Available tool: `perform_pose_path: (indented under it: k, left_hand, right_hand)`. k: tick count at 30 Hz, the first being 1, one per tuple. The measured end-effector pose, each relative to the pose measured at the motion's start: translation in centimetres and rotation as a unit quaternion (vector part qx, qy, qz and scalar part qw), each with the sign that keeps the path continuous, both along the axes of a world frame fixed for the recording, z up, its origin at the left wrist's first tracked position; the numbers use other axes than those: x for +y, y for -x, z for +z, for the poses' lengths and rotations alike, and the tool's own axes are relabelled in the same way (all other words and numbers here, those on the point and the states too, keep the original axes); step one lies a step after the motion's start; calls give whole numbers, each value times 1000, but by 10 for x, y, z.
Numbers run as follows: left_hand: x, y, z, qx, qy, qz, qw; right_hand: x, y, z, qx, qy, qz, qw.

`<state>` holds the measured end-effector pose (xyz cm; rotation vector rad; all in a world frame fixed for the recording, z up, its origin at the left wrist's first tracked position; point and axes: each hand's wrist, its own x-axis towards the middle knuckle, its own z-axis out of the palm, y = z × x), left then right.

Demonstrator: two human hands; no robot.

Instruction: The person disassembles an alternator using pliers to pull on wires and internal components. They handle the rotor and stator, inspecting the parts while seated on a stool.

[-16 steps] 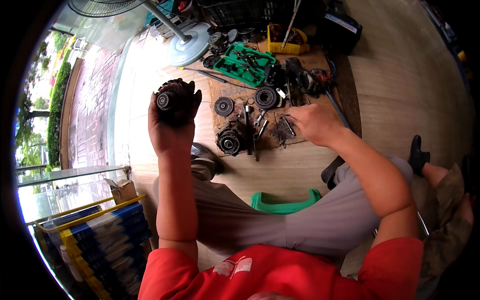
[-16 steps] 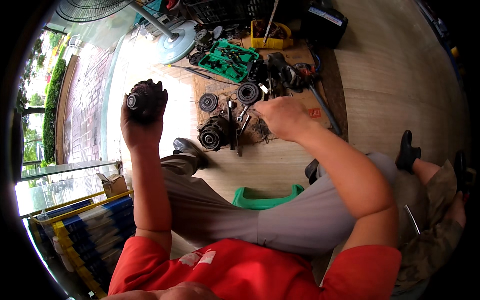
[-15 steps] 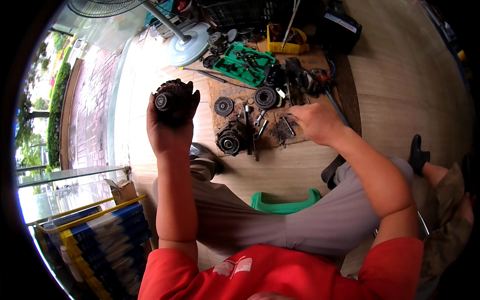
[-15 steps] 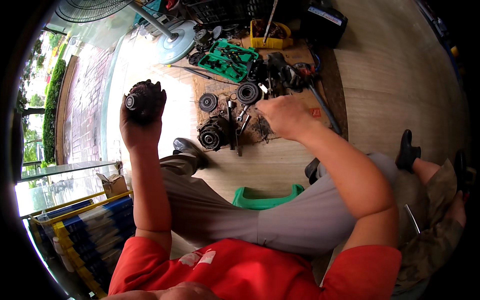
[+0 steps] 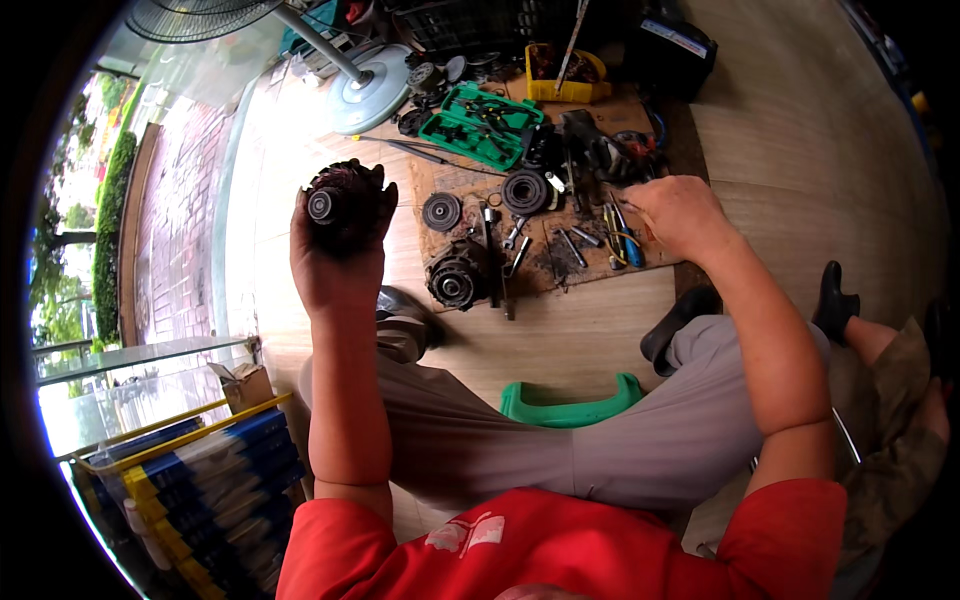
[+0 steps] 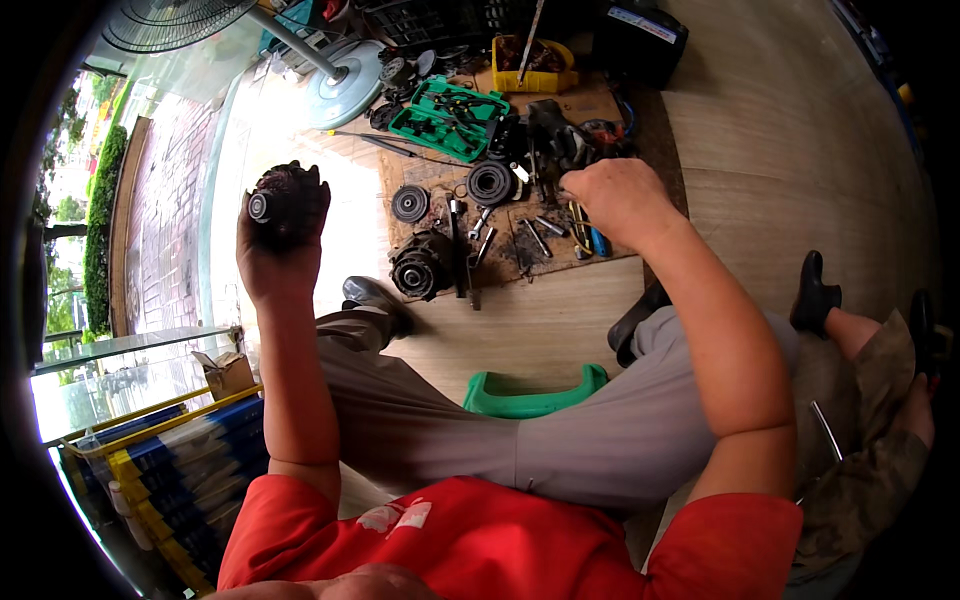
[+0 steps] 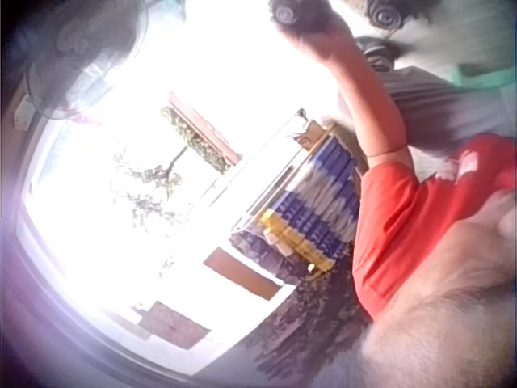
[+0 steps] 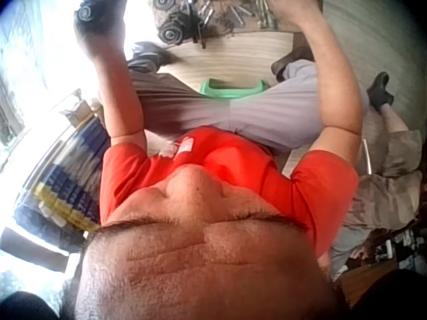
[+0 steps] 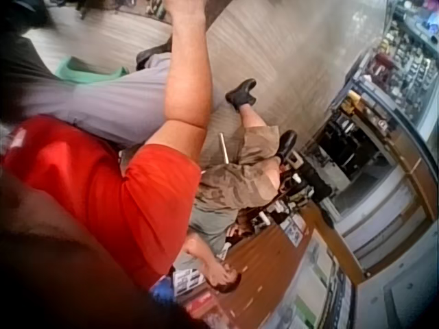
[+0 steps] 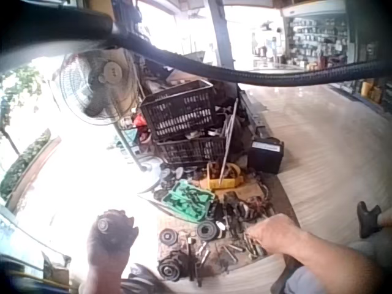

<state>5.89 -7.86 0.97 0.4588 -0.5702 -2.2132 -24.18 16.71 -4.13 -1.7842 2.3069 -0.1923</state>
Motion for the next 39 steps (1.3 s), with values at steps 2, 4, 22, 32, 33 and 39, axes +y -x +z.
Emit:
perform_pose_path:
  k: [2,4,22,32,33,39]
  left_hand:
    - [4,2,-6,19,-14,-20,1000]
    - [9,5,-9,0,-8,-19,1000]
    - [54,35,-19,-53,-6,-68,996]
    - [67,30,-21,-82,-16,-103,991]
    - [67,31,-21,-78,-12,-109,991]
    - [67,32,-17,-81,9,-116,990]
  right_hand:
    - [-2,-1,-4,-10,-55,-6,998]
    - [-2,-4,-6,-55,-72,-6,996]
    - [-51,-76,18,-444,99,81,887]
    - [-55,-84,22,-470,125,53,872]
    - [-56,-84,21,-467,137,55,872]
    - [-58,-78,19,-370,195,66,906]
